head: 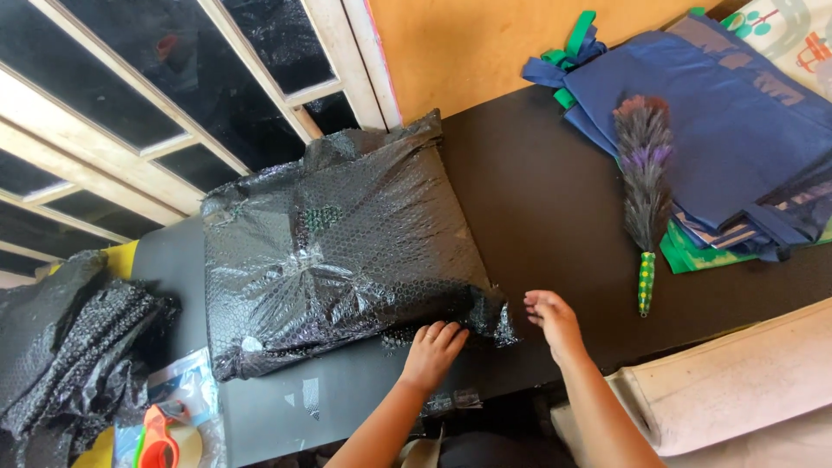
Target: Wrapping a pillow in black bubble wrap and securing the packaging with adhesive tape using a dispenser.
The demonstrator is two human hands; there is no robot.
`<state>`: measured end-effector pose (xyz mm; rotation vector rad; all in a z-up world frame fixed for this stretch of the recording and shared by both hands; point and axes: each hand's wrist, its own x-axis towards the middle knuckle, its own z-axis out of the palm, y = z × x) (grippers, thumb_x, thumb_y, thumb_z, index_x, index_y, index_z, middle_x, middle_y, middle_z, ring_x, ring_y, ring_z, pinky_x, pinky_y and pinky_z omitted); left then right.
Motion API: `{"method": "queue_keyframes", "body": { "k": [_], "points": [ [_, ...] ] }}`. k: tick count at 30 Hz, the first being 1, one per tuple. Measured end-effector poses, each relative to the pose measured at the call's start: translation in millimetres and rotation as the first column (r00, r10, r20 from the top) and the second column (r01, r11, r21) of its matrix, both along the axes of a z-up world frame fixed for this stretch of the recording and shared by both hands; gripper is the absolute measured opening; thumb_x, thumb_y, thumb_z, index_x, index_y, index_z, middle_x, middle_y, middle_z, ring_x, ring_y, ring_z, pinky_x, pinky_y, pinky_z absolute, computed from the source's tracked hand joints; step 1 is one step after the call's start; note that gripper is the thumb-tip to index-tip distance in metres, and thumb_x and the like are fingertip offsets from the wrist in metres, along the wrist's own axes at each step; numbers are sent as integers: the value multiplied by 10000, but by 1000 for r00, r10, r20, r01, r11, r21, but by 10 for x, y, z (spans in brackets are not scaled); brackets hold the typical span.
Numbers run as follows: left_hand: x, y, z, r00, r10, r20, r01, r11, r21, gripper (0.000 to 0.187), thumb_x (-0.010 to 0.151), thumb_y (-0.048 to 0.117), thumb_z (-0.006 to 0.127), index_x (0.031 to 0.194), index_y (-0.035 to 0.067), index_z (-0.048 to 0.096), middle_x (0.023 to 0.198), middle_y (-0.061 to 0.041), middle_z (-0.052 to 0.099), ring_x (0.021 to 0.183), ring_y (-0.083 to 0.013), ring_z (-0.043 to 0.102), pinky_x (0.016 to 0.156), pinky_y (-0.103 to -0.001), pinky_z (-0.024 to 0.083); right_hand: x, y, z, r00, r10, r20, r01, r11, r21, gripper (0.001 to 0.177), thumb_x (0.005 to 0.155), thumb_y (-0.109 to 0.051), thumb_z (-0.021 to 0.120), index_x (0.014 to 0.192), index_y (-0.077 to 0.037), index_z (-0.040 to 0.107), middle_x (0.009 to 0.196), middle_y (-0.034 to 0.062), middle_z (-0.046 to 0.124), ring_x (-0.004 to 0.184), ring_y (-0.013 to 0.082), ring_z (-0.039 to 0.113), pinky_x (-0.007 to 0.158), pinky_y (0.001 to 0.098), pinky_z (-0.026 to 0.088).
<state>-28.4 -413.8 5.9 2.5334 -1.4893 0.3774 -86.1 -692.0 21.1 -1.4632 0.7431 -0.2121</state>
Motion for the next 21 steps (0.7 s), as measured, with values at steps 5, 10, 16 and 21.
{"method": "queue_keyframes", "body": {
  "k": [5,10,16,21],
  "points": [
    [14,-334,-92,997,-32,67,23,991,134,633,931,210,548,1555,251,450,1516,-70,526,1203,-336,565,877,-450,485,-115,246,-10,977,201,-66,-198,979,50,507,784,-168,842,1254,-99,666,1111,44,759,1000,138,721,915,288,553],
    [119,-613,-221,987,144,71,-160,928,337,766,923,241,618,1624,239,309,1471,-26,485,1023,-268,591,727,-401,505,71,315,105,963,60,-264,-143,941,-306,280,785,-212,808,1039,-157,704,932,-17,762,849,137,712,829,297,530],
    [139,-730,-225,974,225,4,-209,899,384,808,853,239,668,1592,230,343,1469,-45,441,986,-318,595,655,-439,511,-24,408,20,970,180,-165,-220,936,-276,286,766,-164,845,989,-136,668,893,1,755,776,131,723,769,284,564],
    [129,-637,-278,970,235,-67,-197,912,359,714,868,190,666,1539,133,428,1456,-86,444,967,-356,595,691,-475,509,58,390,-142,938,345,-30,-335,883,-327,297,779,-150,839,1066,-126,764,967,-14,808,817,92,743,822,242,597]
  ]
}}
